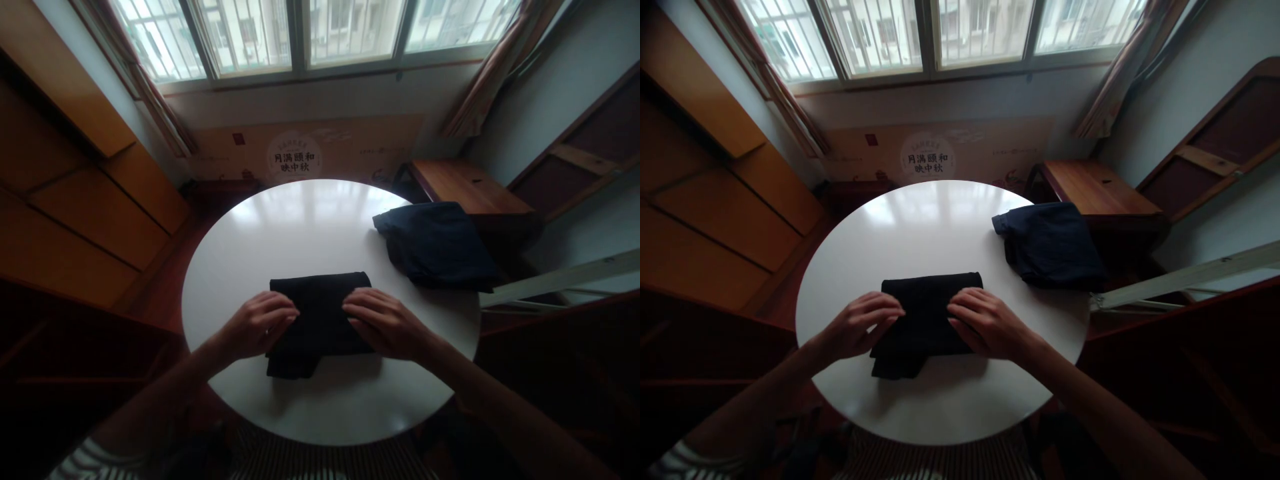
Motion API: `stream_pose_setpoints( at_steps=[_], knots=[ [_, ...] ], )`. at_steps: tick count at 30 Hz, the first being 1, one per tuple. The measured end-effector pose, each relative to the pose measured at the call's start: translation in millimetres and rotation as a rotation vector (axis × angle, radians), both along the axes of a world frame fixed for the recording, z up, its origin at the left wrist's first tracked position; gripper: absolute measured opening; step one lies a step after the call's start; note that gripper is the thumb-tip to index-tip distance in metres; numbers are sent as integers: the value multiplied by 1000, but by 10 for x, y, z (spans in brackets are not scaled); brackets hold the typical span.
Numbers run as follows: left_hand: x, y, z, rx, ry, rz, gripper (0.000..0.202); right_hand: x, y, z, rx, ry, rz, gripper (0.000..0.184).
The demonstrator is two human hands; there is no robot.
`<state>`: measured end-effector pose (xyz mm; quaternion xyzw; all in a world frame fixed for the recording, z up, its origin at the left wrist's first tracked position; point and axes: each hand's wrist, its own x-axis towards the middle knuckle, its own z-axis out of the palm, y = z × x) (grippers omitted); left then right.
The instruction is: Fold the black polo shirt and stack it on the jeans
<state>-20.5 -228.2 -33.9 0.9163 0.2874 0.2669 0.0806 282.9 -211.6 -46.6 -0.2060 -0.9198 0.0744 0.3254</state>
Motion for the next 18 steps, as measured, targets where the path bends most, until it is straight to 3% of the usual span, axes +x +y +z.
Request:
stream_pose_setpoints(
  at_steps=[2,5,8,10,14,18],
  knots=[
    [221,190,-42,-14,74,132,30,-250,188,-25,-42,-70,-95,33],
    [369,395,-247,-51,295,270,44,-425,391,-212,-118,-260,-243,49],
    [256,424,-457,-127,390,348,49,-275,461,-457,-239,-366,-375,64],
    [112,391,-515,-170,355,356,48,-76,471,-562,-308,-365,-413,66],
    [-127,465,-407,-345,167,315,47,205,571,-496,-422,-290,-313,62],
    [-226,792,-184,-740,129,297,54,165,856,-210,-573,-280,-241,72]
  ],
)
